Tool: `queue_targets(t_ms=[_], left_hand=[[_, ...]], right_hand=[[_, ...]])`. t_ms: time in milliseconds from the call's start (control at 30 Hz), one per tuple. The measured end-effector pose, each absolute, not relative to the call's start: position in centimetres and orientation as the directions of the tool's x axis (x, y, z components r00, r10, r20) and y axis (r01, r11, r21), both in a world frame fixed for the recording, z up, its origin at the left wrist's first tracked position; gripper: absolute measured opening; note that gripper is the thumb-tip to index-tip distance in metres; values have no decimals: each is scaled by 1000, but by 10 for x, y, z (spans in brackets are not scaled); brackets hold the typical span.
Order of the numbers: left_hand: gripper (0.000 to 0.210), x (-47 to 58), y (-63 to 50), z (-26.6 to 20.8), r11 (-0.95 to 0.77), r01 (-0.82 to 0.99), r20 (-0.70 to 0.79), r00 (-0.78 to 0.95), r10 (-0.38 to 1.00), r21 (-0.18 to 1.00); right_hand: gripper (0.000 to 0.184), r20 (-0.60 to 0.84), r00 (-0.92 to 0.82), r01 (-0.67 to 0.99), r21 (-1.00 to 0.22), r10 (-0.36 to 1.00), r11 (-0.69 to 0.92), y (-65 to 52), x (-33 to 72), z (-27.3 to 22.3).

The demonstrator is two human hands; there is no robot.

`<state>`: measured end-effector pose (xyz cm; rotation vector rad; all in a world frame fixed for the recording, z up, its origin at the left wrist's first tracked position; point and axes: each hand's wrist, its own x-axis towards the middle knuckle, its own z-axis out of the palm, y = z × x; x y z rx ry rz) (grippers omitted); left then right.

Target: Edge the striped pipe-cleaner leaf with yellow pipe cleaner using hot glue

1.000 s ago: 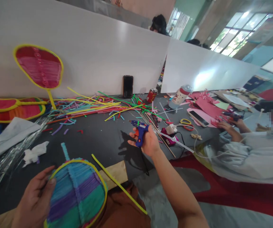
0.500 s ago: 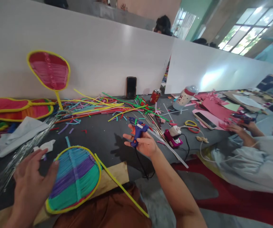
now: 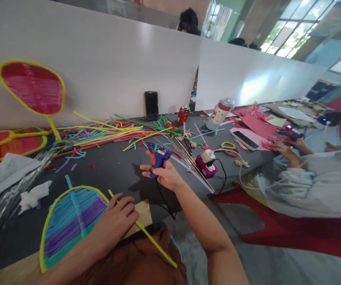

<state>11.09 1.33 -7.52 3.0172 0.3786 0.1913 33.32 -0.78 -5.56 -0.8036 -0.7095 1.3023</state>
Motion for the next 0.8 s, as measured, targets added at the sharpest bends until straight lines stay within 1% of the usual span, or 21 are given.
queue_targets(t_ms=[67, 133, 200, 233, 300, 367, 433, 467, 533, 633, 733, 800], left_hand=[[20, 115, 21, -66, -965, 254, 77, 963, 258, 59], [26, 117, 28, -58, -954, 298, 76, 951, 299, 30], [30, 118, 33, -51, -928, 369, 111, 921, 372, 49], [32, 119, 34, -49, -914, 397, 132, 905, 405, 84], [33, 119, 34, -46, -884, 411, 155, 880, 449, 222], [31, 120, 30, -45, -821, 378, 149, 866, 477, 429], [29, 122, 25, -43, -686, 356, 92, 847, 524, 635], [30, 124, 23, -43, -598, 359, 48, 830, 556, 717], [31, 126, 19, -41, -411, 356, -37, 792, 609, 839], [31, 129, 16, -39, -174, 260, -90, 760, 644, 950], [30, 131, 14, -38, -2, 144, -106, 743, 661, 990], [32, 132, 11, -37, 76, 75, -107, 726, 679, 994]], right_hand=[[54, 9, 152, -559, -824, 988, 93, -11, 333, -57], [51, 8, 174, -560, -822, 985, 105, -14, 333, -57], [53, 10, 213, -551, -824, 977, 129, -17, 332, -57], [55, 14, 234, -548, -824, 972, 144, -18, 331, -57], [58, 23, 271, -555, -813, 962, 176, -19, 328, -56], [57, 31, 290, -579, -790, 956, 201, -18, 322, -55], [55, 31, 294, -618, -756, 955, 214, -17, 315, -54], [54, 27, 289, -640, -738, 957, 214, -16, 311, -53], [52, 20, 274, -676, -708, 962, 207, -16, 302, -50], [47, 5, 244, -700, -691, 970, 180, -15, 290, -46], [38, -28, 179, -728, -676, 983, 114, -17, 277, -45], [34, -19, 150, -721, -687, 988, 96, -19, 269, -46]])
